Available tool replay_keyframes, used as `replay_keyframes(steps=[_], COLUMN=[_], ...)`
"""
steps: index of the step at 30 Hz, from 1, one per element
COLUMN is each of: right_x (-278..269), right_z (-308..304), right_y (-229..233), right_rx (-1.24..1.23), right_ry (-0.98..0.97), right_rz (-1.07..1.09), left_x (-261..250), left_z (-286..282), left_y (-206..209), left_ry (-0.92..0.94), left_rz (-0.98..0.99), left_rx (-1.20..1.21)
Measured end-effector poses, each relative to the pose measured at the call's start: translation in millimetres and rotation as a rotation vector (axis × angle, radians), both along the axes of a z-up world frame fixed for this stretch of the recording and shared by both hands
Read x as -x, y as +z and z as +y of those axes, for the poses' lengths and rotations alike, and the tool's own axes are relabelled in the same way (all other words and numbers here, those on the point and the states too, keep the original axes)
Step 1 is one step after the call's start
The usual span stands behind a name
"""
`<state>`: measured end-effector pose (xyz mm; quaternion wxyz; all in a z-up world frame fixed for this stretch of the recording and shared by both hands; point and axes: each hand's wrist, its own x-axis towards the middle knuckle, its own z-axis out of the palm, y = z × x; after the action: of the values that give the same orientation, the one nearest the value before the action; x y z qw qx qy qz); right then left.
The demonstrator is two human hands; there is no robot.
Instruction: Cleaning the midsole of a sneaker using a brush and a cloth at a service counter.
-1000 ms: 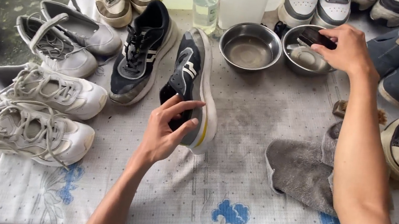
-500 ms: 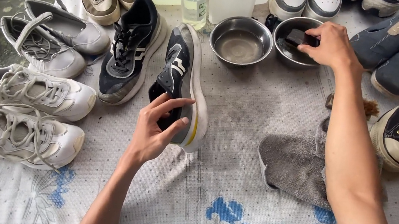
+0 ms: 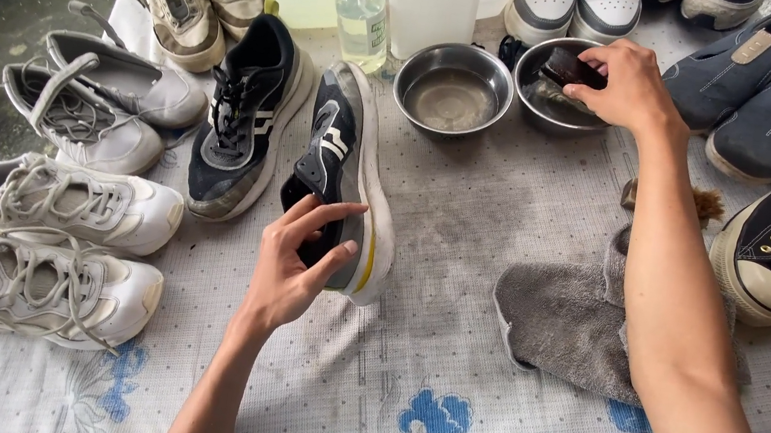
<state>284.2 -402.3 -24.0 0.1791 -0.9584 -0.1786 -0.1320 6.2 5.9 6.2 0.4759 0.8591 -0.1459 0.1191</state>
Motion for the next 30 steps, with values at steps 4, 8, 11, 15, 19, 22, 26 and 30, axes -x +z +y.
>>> replay_keyframes(steps=[4, 8, 11, 15, 19, 22, 26, 30], right_x=[8, 15, 18, 17, 25, 30, 28, 31], right_z=[-1, 10, 16, 16, 20, 23, 23, 22], right_y=[5, 14, 13, 13, 24, 31, 34, 37], right_rx=[-0.141, -0.197, -0.227, -0.213, -0.254, -0.271, -0.252, -0.272], right_ry=[0.073, 0.162, 0.202, 0.177, 0.234, 0.252, 0.245, 0.262], right_rz=[-0.095, -0.303, -0.424, -0.440, -0.437, -0.450, -0.467, -0.493], left_x=[1, 2, 2, 1, 2, 1, 2, 0], left_z=[0, -2, -2, -2, -4, -4, -4, -3], left_y=[-2, -2, -5, -9, -11, -13, -14, -16], left_ry=[0.003, 0.033, 0.050, 0.047, 0.102, 0.114, 0.124, 0.120], left_rz=[0.010, -0.033, -0.059, -0.108, -0.160, -0.181, -0.188, -0.223], left_rx=[0.000, 0.005, 0.010, -0.001, 0.018, 0.014, 0.008, 0.012])
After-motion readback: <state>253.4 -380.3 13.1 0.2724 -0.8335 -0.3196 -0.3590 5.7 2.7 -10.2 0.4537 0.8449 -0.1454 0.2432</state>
